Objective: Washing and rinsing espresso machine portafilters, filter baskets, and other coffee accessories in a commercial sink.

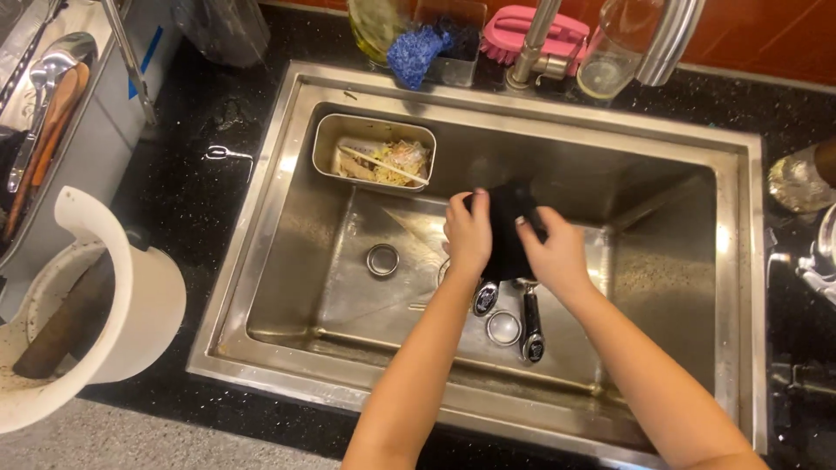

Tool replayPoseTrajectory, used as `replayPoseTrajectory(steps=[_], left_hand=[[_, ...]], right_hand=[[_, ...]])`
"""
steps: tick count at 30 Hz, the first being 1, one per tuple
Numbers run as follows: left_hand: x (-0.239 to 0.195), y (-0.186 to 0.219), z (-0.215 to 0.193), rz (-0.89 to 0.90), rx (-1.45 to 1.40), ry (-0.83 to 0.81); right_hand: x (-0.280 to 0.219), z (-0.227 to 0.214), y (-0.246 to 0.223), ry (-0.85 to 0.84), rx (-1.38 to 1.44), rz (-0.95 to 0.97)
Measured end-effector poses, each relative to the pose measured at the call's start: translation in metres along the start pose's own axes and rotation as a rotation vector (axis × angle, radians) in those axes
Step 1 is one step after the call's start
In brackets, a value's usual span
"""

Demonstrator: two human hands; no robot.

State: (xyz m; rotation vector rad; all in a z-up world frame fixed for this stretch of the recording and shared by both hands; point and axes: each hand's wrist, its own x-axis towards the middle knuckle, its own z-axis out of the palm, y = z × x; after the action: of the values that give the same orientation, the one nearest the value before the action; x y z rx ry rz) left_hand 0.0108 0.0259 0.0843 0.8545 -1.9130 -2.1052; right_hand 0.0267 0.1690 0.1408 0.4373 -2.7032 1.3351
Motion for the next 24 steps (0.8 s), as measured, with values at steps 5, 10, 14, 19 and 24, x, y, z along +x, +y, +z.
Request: replayPoseTrajectory(steps=[5, 10, 14, 19, 24], left_hand=[[-0.058, 0.072, 0.000, 0.361, 0.413, -0.115], [-0.075, 0.010, 0.036, 0.397, -0.258, -0.343], [-0.091, 0.020, 0.010, 0.394, -0.156, -0.275], [-0.076, 0.030, -0.030, 0.429, 0.002, -0.048], [-0.086, 0.050, -0.058, 0.198, -0.322, -0.087]], right_hand=[[0.026, -0.043, 0.022, 0.263, -0.082, 0.146], [0.031, -0.045, 0.076, 0.339, -0.191, 0.168], [0.029, -0.047, 0.047, 0.265, -0.078, 0.145], [0.009, -0.054, -0.009, 0.123, -0.079, -0.187], [-0.007, -0.053, -0.033, -0.012, -0.113, -0.195]])
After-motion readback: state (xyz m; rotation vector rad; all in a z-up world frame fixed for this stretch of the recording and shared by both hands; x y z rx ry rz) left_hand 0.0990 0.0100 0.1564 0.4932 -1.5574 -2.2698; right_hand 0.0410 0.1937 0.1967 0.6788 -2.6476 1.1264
